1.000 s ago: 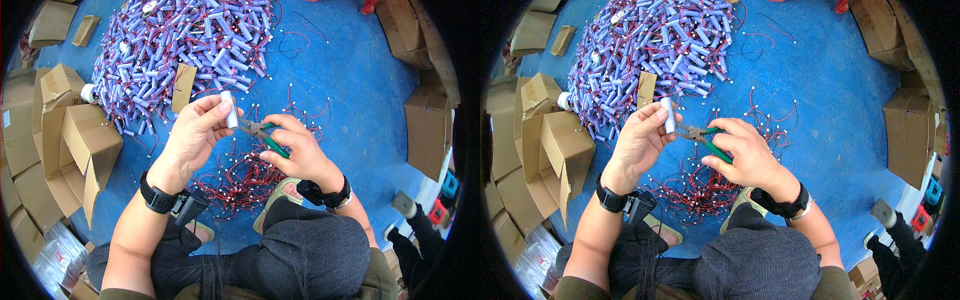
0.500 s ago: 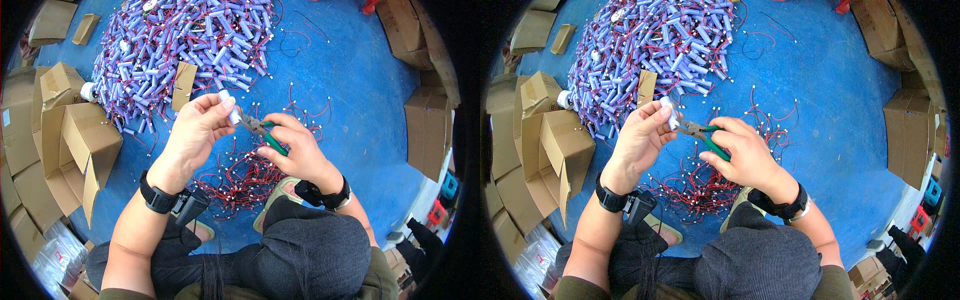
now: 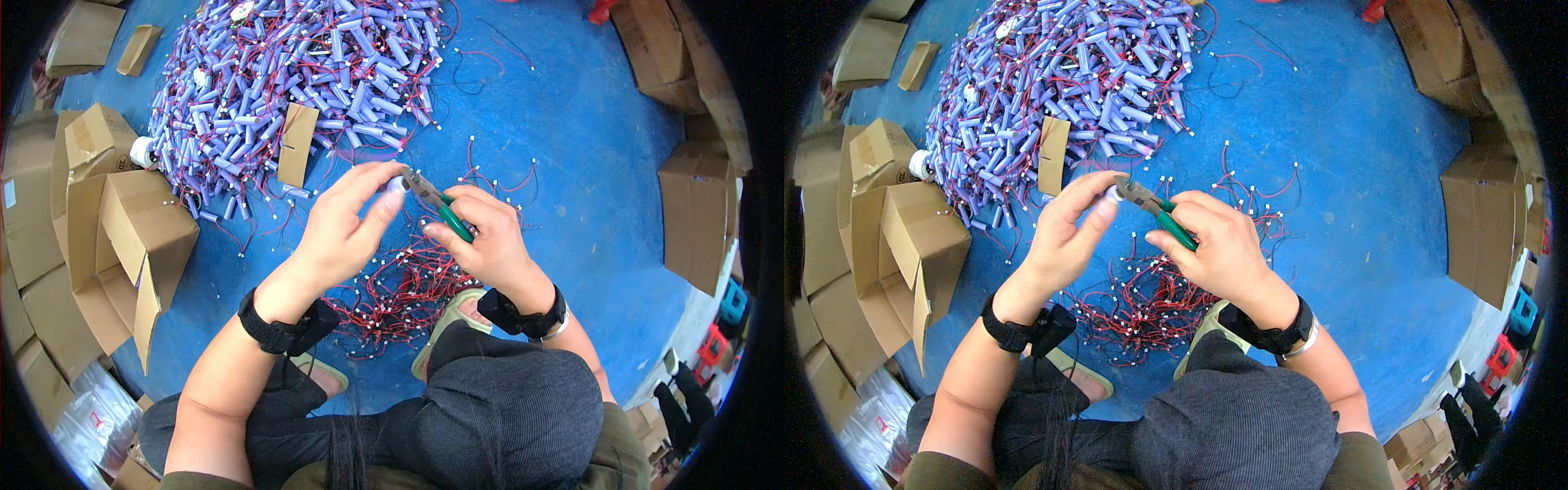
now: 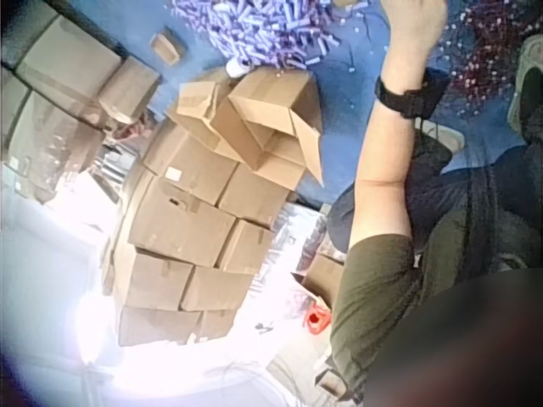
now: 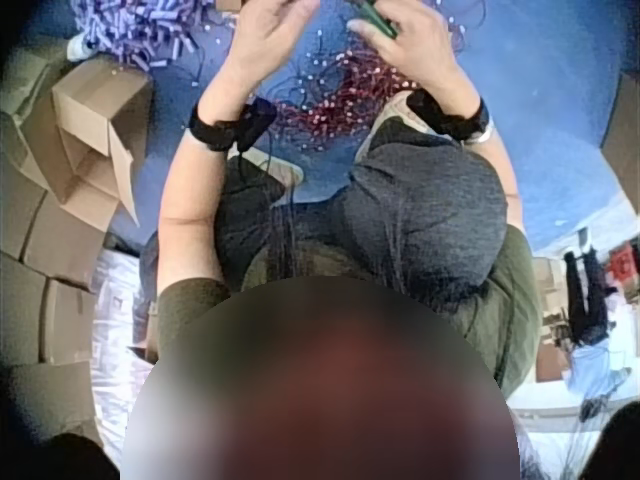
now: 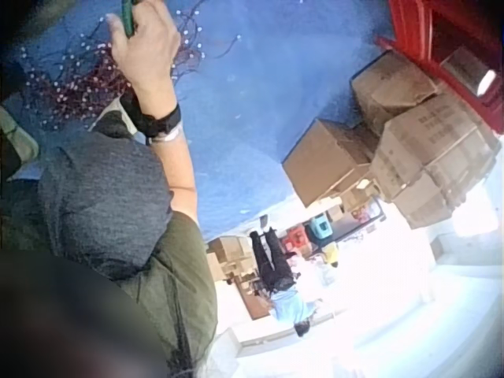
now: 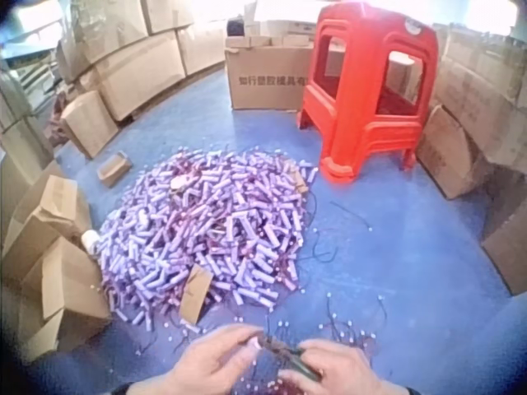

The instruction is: Trimming wires on small battery cells using wire cutters while working on a workshop floor.

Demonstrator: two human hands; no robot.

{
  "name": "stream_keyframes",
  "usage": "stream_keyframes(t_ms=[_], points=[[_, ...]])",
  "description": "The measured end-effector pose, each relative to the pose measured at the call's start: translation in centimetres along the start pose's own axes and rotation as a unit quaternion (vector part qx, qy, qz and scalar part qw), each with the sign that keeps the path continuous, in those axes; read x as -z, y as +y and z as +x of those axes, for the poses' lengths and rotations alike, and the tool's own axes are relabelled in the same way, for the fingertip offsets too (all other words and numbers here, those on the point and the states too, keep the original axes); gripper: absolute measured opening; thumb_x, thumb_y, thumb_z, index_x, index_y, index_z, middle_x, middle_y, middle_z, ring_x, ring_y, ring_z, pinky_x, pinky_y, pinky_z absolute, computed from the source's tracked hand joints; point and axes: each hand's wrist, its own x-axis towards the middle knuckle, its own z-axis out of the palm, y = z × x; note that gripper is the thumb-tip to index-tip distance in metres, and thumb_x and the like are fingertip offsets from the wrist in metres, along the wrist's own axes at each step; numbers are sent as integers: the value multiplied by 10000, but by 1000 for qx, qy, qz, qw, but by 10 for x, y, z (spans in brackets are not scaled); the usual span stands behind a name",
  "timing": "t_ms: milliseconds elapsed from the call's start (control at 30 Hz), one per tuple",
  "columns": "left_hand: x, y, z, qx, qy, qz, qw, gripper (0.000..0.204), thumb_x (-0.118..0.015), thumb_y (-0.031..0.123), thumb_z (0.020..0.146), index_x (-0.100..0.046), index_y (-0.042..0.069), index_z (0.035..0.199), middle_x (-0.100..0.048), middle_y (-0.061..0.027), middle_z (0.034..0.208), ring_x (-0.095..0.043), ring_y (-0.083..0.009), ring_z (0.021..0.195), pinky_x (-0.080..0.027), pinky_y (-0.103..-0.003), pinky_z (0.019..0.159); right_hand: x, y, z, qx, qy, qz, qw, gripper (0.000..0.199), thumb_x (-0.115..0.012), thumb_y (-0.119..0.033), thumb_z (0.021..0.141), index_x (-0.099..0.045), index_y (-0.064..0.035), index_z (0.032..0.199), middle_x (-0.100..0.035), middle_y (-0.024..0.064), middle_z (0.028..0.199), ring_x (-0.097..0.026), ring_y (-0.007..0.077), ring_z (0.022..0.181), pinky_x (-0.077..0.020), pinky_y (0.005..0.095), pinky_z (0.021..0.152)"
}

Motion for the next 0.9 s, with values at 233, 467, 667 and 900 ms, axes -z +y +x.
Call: stream_keyframes(t_ms=[233,467,667,900], points=[[-4,3,-2,-14,-72,192,979,191,-604,122,825,-590,-25,945,-622,-105,744,-608,-197,657,-474,-297,591,-1,11,1,55,-22,-98,993,234,-680,-198,715,-502,-49,689,-565,70,846,-555,271,700,-445,377,595],[-20,-46,-13,422,-165,-98,886,185,-509,155,900,-551,23,1022,-585,-53,705,-586,-131,641,-475,-253,579,8,18,-3,28,51,-321,945,179,-630,-204,749,-508,-81,705,-540,53,776,-560,260,700,-439,404,582],[-4,-109,21,240,-62,63,967,273,-580,124,828,-512,72,1087,-586,-89,874,-600,-187,772,-487,-303,684,6,38,-43,5,-383,-240,892,183,-644,-254,730,-609,-93,810,-564,71,806,-576,269,795,-462,404,673],[-22,-117,75,-24,-47,478,877,245,-608,116,762,-525,76,988,-512,-132,961,-591,-337,748,-496,-412,643,14,24,-52,-106,-434,-101,889,218,-645,-258,723,-646,-86,857,-566,75,874,-558,267,868,-438,396,745]])
